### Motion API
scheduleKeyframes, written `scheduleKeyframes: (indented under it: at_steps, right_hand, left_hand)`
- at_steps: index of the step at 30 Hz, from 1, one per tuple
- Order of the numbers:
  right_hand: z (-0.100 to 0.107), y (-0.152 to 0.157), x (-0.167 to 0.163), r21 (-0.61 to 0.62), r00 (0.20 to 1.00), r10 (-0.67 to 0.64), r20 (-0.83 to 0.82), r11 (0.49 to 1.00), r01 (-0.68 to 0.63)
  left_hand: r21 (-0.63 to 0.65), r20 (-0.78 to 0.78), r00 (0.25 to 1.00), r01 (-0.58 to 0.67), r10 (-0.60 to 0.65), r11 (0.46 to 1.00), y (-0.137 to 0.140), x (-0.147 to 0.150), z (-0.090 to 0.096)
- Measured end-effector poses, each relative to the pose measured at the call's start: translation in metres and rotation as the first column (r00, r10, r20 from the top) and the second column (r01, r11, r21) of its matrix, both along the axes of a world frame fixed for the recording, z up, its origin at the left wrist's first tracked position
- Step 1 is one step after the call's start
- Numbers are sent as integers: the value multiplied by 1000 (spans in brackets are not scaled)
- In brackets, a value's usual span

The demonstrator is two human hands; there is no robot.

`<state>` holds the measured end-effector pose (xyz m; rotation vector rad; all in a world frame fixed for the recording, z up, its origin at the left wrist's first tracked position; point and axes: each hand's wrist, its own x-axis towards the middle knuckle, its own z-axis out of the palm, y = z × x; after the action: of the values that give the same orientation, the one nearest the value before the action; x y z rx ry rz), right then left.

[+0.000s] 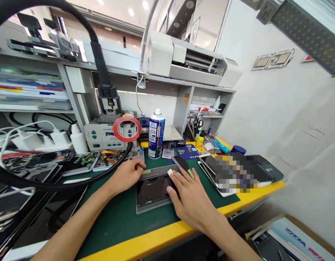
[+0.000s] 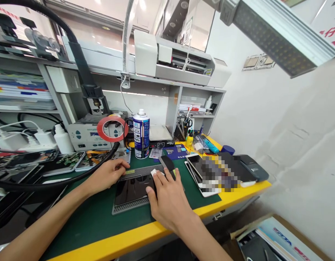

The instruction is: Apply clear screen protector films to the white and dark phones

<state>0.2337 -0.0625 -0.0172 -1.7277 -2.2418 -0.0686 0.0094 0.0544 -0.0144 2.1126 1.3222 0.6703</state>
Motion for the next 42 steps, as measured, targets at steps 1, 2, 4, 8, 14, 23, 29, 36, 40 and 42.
scheduleKeyframes:
  at_steps: [1, 2, 4, 8, 14, 23, 29, 36, 40, 42]
  right_hand:
    - [1, -3, 0, -6, 1000, 3, -3, 1000, -3]
    - [2, -7, 1, -13, 1000, 5, -6, 1000, -5]
    - [3, -17, 1, -29, 1000, 5, -13, 1000, -6]
    - [1, -32, 3, -40, 1000, -2, -22, 999, 2]
    - [-4, -34, 2, -48, 1000, -18, -9, 999, 17]
    - [-3, -1, -6, 26, 999, -41, 7, 999, 41]
    - [-7, -21, -10, 29, 998, -66, -8, 997, 66]
    - [-15, -50, -1, -46, 998, -66, 0, 997, 66]
    - [-23, -52, 5, -29, 997, -55, 54, 998, 56]
    - [-25, -52, 6, -27, 995, -62, 77, 998, 64]
  left_hand:
    - [-1, 2, 1000, 2, -2, 1000, 0, 0, 0]
    - [0, 3, 1000, 4, -4, 1000, 0, 0, 0]
    - [12, 1, 1000, 7, -7, 1000, 0, -1, 0]
    - [49, -11, 1000, 11, -11, 999, 1, -1, -1]
    - [48, -14, 999, 32, -32, 998, 2, 0, -1]
    - [41, -25, 999, 24, -23, 999, 2, -2, -1]
    - [-21, -23, 1000, 10, -10, 1000, -3, -1, 4]
    - [-16, -6, 1000, 3, -3, 1000, 0, -2, -2]
    - [-11, -9, 1000, 11, -11, 1000, 1, -3, -5]
    - [0, -8, 1000, 14, -14, 1000, 1, -3, -4]
